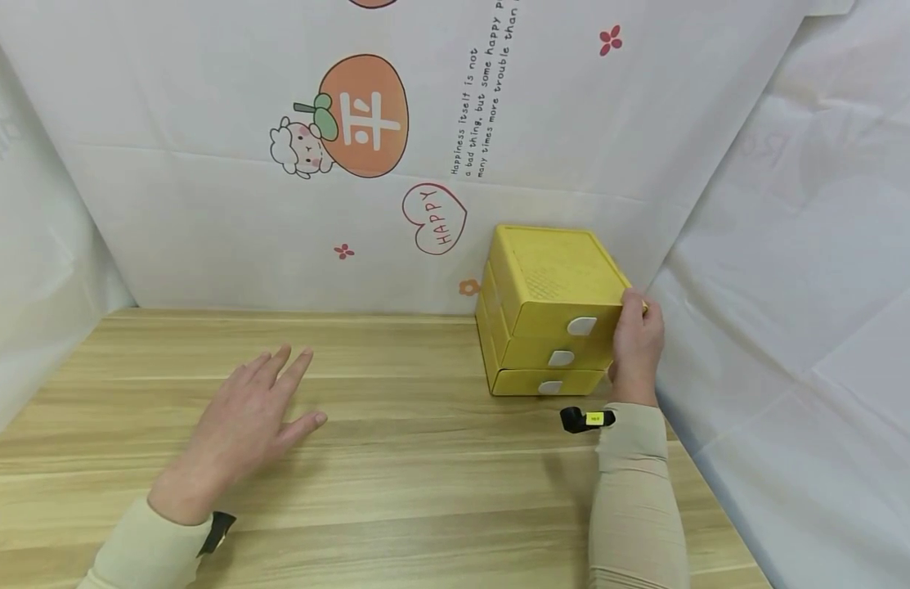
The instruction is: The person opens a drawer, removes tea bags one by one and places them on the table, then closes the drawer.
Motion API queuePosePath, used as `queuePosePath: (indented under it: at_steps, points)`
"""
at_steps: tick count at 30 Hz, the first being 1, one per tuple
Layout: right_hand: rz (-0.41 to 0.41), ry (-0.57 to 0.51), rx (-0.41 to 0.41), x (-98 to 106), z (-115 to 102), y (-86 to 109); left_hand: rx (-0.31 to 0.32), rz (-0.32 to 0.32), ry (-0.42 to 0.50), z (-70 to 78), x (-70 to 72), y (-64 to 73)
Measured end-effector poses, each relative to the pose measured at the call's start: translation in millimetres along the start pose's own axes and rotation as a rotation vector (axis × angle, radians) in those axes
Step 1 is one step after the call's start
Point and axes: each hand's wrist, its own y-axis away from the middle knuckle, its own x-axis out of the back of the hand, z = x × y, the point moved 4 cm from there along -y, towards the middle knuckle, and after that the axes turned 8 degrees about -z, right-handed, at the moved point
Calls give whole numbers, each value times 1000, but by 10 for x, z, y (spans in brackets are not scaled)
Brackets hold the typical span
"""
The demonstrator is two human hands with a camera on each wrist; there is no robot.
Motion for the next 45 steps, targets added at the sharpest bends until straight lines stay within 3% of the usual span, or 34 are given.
queuePosePath:
  at_steps: [12,31,38,45]
  points:
    - [5,90,-1,17,-19,22,1,-10,7,-14,-23,-41]
    - [-34,104,39,-62,-29,138,-11,13,6,27,-46,-26]
    - [-49,151,34,-101,-26,190,-8,-5,22,28,-44,-29]
    - [-75,194,86,-165,-37,257,-11,-8,25,36,-40,-28]
